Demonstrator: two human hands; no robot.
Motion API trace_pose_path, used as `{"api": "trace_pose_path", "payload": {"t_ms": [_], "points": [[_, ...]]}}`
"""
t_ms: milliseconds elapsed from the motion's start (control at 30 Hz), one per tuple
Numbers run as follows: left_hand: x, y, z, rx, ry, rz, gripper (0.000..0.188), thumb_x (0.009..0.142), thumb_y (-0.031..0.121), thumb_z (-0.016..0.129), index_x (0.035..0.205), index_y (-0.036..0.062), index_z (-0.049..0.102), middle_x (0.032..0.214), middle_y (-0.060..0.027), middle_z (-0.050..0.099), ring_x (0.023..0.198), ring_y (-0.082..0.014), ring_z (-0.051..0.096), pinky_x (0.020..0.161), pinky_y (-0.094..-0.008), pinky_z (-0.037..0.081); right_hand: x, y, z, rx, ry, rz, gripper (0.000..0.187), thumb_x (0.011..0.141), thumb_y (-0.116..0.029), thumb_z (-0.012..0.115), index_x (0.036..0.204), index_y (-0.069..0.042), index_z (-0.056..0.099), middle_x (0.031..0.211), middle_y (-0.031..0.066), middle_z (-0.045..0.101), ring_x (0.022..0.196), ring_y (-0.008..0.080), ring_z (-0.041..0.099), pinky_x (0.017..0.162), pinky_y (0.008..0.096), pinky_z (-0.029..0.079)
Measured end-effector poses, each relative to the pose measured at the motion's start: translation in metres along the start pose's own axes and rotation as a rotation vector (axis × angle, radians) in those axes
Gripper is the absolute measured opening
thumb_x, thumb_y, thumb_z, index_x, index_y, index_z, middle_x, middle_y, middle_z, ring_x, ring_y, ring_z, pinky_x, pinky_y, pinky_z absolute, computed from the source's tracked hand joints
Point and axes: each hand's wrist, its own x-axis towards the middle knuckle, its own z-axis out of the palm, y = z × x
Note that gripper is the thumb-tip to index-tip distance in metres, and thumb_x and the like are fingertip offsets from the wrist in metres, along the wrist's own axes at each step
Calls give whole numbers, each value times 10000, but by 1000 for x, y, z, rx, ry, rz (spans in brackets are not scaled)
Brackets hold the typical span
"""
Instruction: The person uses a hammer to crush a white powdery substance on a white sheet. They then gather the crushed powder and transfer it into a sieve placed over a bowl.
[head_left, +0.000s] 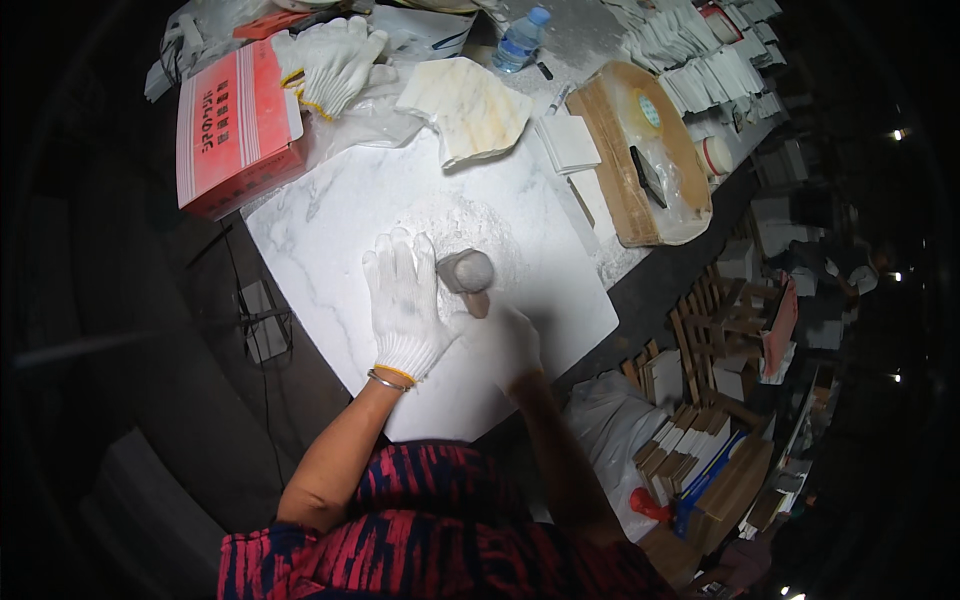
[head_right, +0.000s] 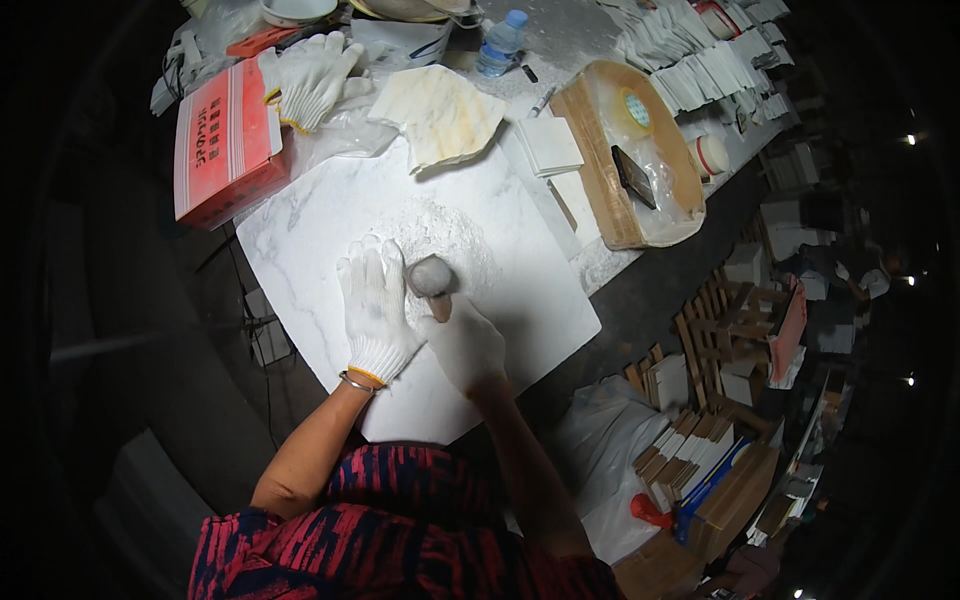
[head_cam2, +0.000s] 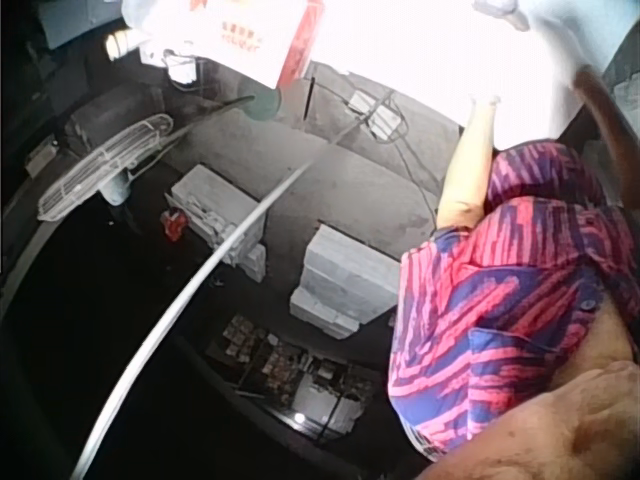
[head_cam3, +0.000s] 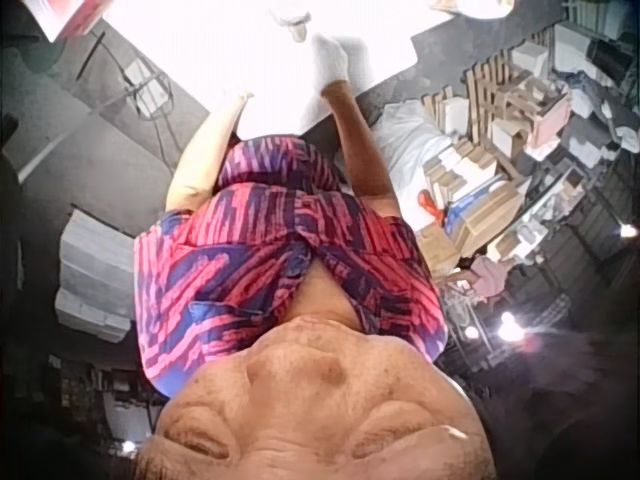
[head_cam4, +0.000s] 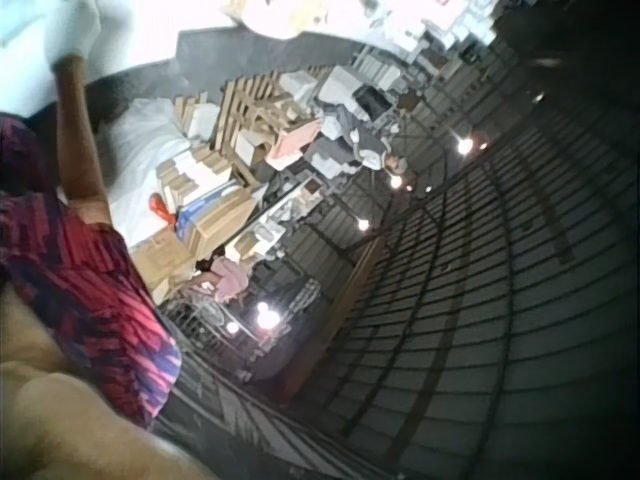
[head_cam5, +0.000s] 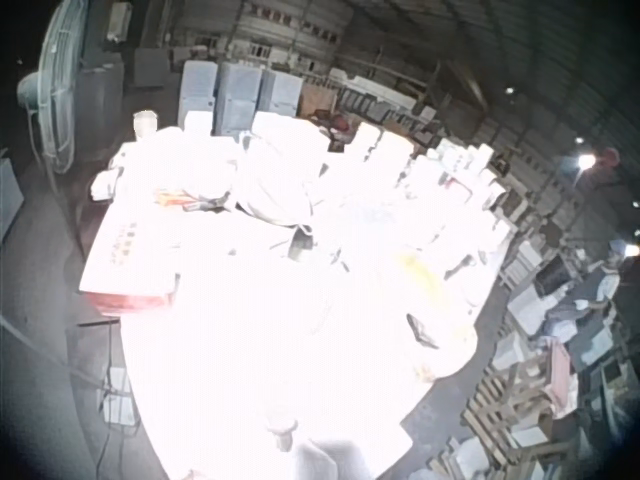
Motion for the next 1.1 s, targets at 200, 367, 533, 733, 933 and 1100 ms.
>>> {"api": "trace_pose_path", "payload": {"t_ms": [200,367,533,733,933,1100], "points": [[5,-2,-5,36,-50,-31,1077,723,573,769,1505,-77,415,1498,-352,406,1435,-528,333,1211,-654,205,4,-1,-20,837,-392,295,274,886,-243,734,961,-9,611,773,69,657,635,155,628,596,295,522],[2,2,-1,-114,14,-59,1088,717,587,772,1494,-92,425,1482,-352,426,1411,-502,367,1201,-635,232,-27,-40,-85,803,-174,140,339,895,-220,735,1091,31,620,805,44,658,651,111,614,586,270,504],[2,2,-2,-14,38,-33,1091,700,565,789,1496,-86,422,1477,-347,425,1412,-505,363,1192,-635,238,-7,-5,-23,342,3,-1,445,891,-301,714,1205,0,623,921,150,718,824,298,703,734,380,559],[4,4,-8,-42,11,-32,1097,680,538,804,1503,-72,413,1486,-344,411,1415,-516,356,1197,-652,216,16,13,-13,58,-226,-182,285,875,-257,713,998,-9,643,898,148,692,814,333,661,732,409,539],[-2,-3,5,-2,41,-2,1076,711,548,797,1500,-76,416,1484,-344,415,1417,-515,354,1204,-644,210,-27,-55,-97,763,-223,179,263,899,-199,710,1014,25,630,776,11,617,617,67,550,559,241,451],[2,-1,-6,57,-28,-32,1055,730,549,778,1500,-73,414,1479,-341,422,1412,-512,360,1208,-637,212,-25,-25,-40,717,-76,69,306,943,-265,739,1120,-38,637,859,25,672,682,103,618,628,285,522]]}}
